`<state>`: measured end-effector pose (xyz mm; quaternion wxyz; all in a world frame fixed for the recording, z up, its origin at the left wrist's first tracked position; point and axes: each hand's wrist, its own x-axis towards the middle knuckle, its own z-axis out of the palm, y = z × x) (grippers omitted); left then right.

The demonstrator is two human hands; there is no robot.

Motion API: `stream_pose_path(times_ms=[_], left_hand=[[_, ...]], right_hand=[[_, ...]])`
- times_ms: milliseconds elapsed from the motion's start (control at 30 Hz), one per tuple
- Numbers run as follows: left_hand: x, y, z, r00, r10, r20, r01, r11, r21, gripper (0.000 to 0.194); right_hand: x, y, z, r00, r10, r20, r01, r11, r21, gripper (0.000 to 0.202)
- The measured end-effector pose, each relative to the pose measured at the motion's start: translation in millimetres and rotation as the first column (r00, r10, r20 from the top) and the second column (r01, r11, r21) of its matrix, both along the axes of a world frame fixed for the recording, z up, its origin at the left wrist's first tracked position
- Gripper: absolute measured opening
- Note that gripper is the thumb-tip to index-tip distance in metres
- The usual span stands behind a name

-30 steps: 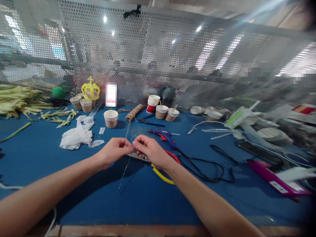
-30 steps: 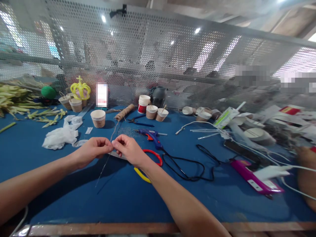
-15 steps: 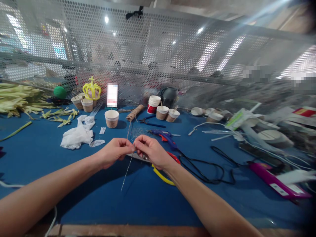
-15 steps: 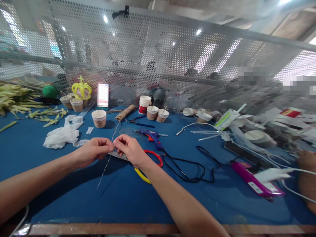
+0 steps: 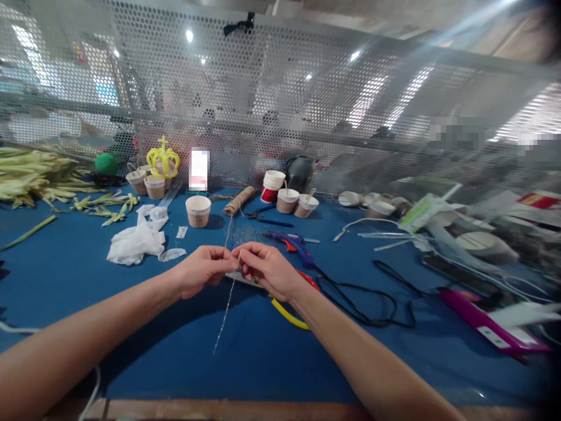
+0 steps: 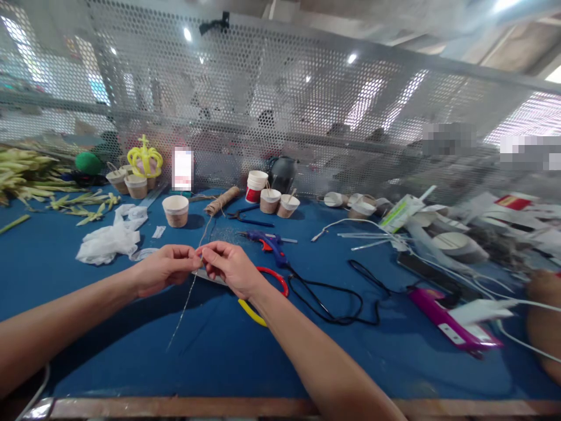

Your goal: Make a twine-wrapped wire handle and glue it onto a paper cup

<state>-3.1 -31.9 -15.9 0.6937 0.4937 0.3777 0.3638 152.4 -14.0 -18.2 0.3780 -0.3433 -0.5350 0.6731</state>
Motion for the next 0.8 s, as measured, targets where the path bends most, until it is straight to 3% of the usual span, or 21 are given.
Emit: stream_pose_path(times_ms=[367,633,800], left_hand=[[3.0,0.7,-2.9,0.991,0.046,-0.124,-0.032,0.993,0.117,0.024],[-1.1,1.7,-2.5,0.998,-0.053,0.033,0.054,0.998,-0.031,0.027],[0.8,2.5,-3.1,0.999,-0.002,-0.050,0.003,1.000,0.018,0.026]], right_hand=[[-4.2,-2.0,-4.5,0.991,-0.103,0.083,0.096,0.992,0.088,0.030],[-2.1,-0.3,-1.5,0.999,-0.035,0.012,0.035,0.999,0.012,0.028],[-1.5,0.8,-4.6,0.992,-0.111,0.058,0.107,0.992,0.071,0.027]])
